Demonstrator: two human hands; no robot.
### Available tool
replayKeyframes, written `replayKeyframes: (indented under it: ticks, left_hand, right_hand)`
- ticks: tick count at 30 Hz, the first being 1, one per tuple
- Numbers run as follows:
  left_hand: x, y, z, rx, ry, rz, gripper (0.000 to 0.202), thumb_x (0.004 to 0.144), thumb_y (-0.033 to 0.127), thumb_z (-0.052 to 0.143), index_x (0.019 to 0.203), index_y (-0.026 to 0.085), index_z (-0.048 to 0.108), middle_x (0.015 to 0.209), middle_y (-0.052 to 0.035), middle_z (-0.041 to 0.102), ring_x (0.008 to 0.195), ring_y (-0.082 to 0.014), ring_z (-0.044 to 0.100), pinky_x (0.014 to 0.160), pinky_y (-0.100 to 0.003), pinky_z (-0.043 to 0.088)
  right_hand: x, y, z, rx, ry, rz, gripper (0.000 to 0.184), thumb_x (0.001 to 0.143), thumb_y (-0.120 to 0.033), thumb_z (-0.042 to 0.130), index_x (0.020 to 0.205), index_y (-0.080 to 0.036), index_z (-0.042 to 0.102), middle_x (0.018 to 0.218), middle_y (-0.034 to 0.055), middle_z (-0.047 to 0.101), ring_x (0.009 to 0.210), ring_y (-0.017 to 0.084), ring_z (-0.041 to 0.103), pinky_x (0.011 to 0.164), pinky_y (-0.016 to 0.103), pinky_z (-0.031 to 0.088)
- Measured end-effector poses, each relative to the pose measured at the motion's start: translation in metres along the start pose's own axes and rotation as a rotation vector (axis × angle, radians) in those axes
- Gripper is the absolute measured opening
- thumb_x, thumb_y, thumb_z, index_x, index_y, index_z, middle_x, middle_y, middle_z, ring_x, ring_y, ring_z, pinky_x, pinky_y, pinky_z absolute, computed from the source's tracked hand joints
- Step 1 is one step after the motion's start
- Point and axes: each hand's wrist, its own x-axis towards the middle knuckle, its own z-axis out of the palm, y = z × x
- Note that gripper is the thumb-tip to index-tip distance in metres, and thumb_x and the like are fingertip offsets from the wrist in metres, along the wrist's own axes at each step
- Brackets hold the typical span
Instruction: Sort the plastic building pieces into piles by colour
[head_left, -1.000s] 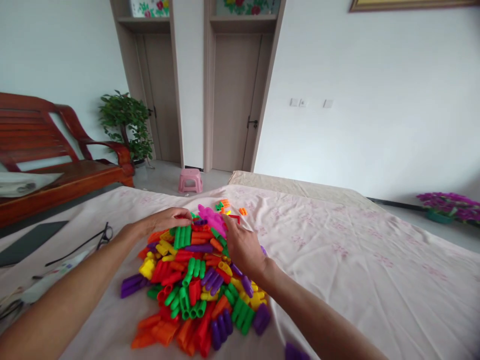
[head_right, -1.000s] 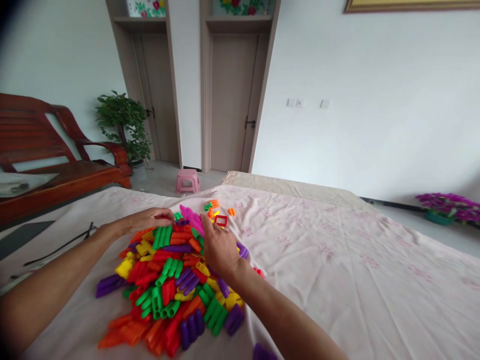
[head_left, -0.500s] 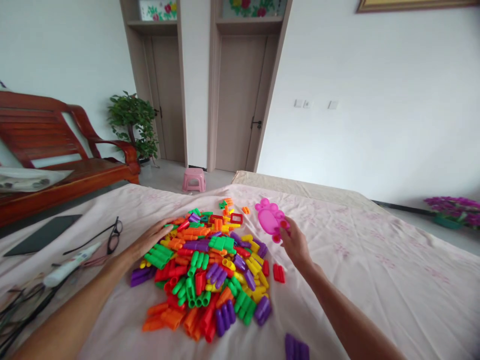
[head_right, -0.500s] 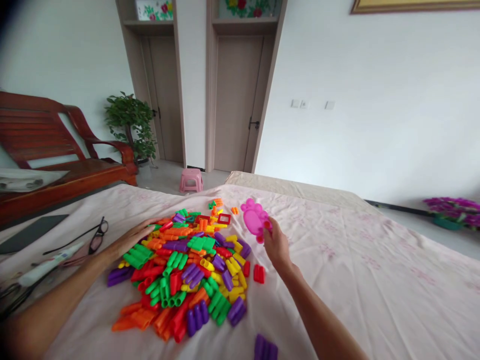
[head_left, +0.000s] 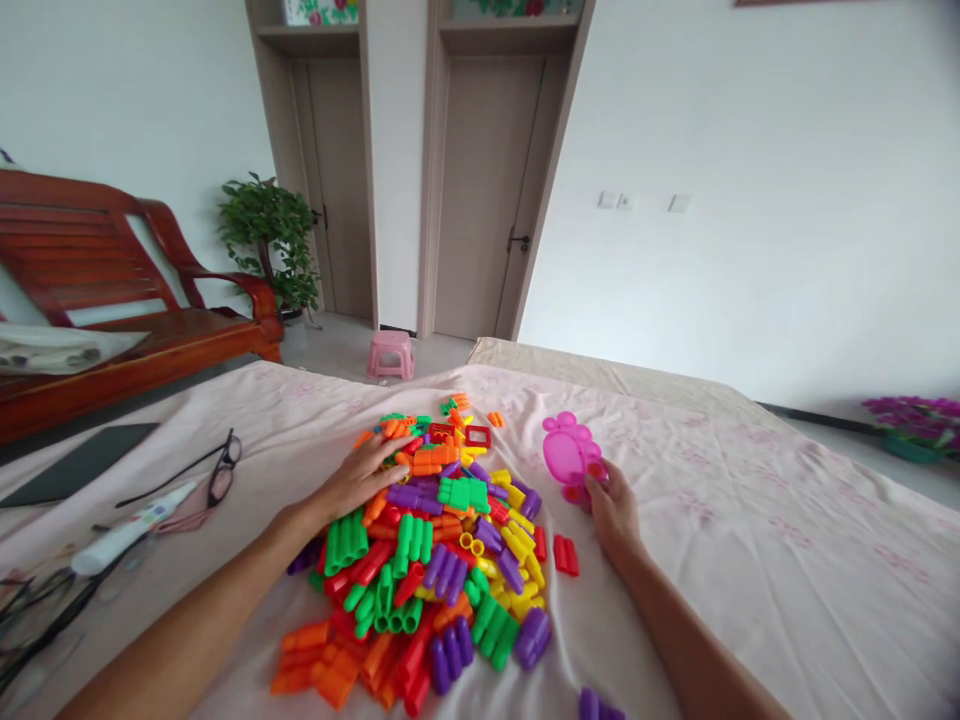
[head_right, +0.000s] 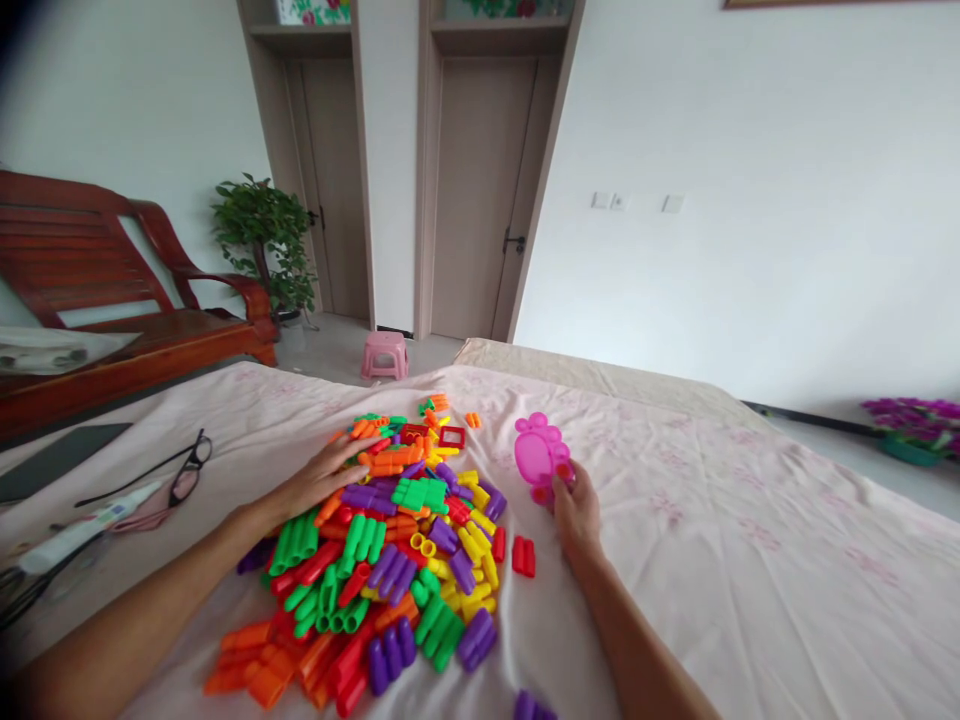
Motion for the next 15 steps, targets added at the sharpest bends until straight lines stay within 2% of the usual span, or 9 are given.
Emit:
replayKeyframes:
  ticks: [5, 8, 10, 15]
  left_hand:
    - [0.005, 0.032, 0.010, 0.121, -0.013, 0.122, 0.059, 0.091, 0.050, 0.044, 0.144, 0.026, 0.045, 0.149, -0.0091, 0.046, 0.137, -0.0279, 0.040, 0.113, -0.047, 0.031]
    - [0.000, 0.041, 0.015, 0.173, 0.008, 0.159, 0.061, 0.089, 0.046, 0.050, 0.145, 0.025, 0.043, 0.147, -0.0093, 0.049, 0.136, -0.0283, 0.041, 0.112, -0.048, 0.032]
    - [-0.005, 0.038, 0.015, 0.189, 0.009, 0.161, 0.059, 0.088, 0.041, 0.052, 0.144, 0.025, 0.043, 0.145, -0.0097, 0.051, 0.134, -0.0271, 0.044, 0.110, -0.046, 0.034]
    - [-0.020, 0.014, 0.005, 0.250, 0.037, 0.084, 0.053, 0.085, 0.028, 0.052, 0.138, 0.028, 0.050, 0.142, -0.0061, 0.056, 0.133, -0.0256, 0.047, 0.111, -0.048, 0.034]
  right_hand:
    - [-0.005, -0.005, 0.000, -0.090, -0.035, -0.040, 0.057, 0.077, -0.040, 0.057, 0.127, -0.013, 0.051, 0.070, 0.0001, 0.063, 0.050, 0.013, 0.056, 0.045, 0.021, 0.043]
    - [-0.012, -0.016, 0.004, -0.122, -0.140, -0.011, 0.056, 0.078, -0.037, 0.054, 0.128, -0.012, 0.050, 0.065, -0.0012, 0.061, 0.049, 0.013, 0.055, 0.043, 0.021, 0.043]
    - [-0.015, -0.025, 0.007, -0.190, -0.223, -0.024, 0.055, 0.079, -0.033, 0.051, 0.130, -0.013, 0.048, 0.066, -0.0008, 0.062, 0.049, 0.013, 0.056, 0.043, 0.021, 0.043]
    - [-0.014, -0.050, 0.010, -0.572, -0.360, -0.106, 0.047, 0.080, -0.021, 0.046, 0.126, -0.018, 0.054, 0.070, 0.0008, 0.066, 0.043, 0.009, 0.052, 0.041, 0.017, 0.037]
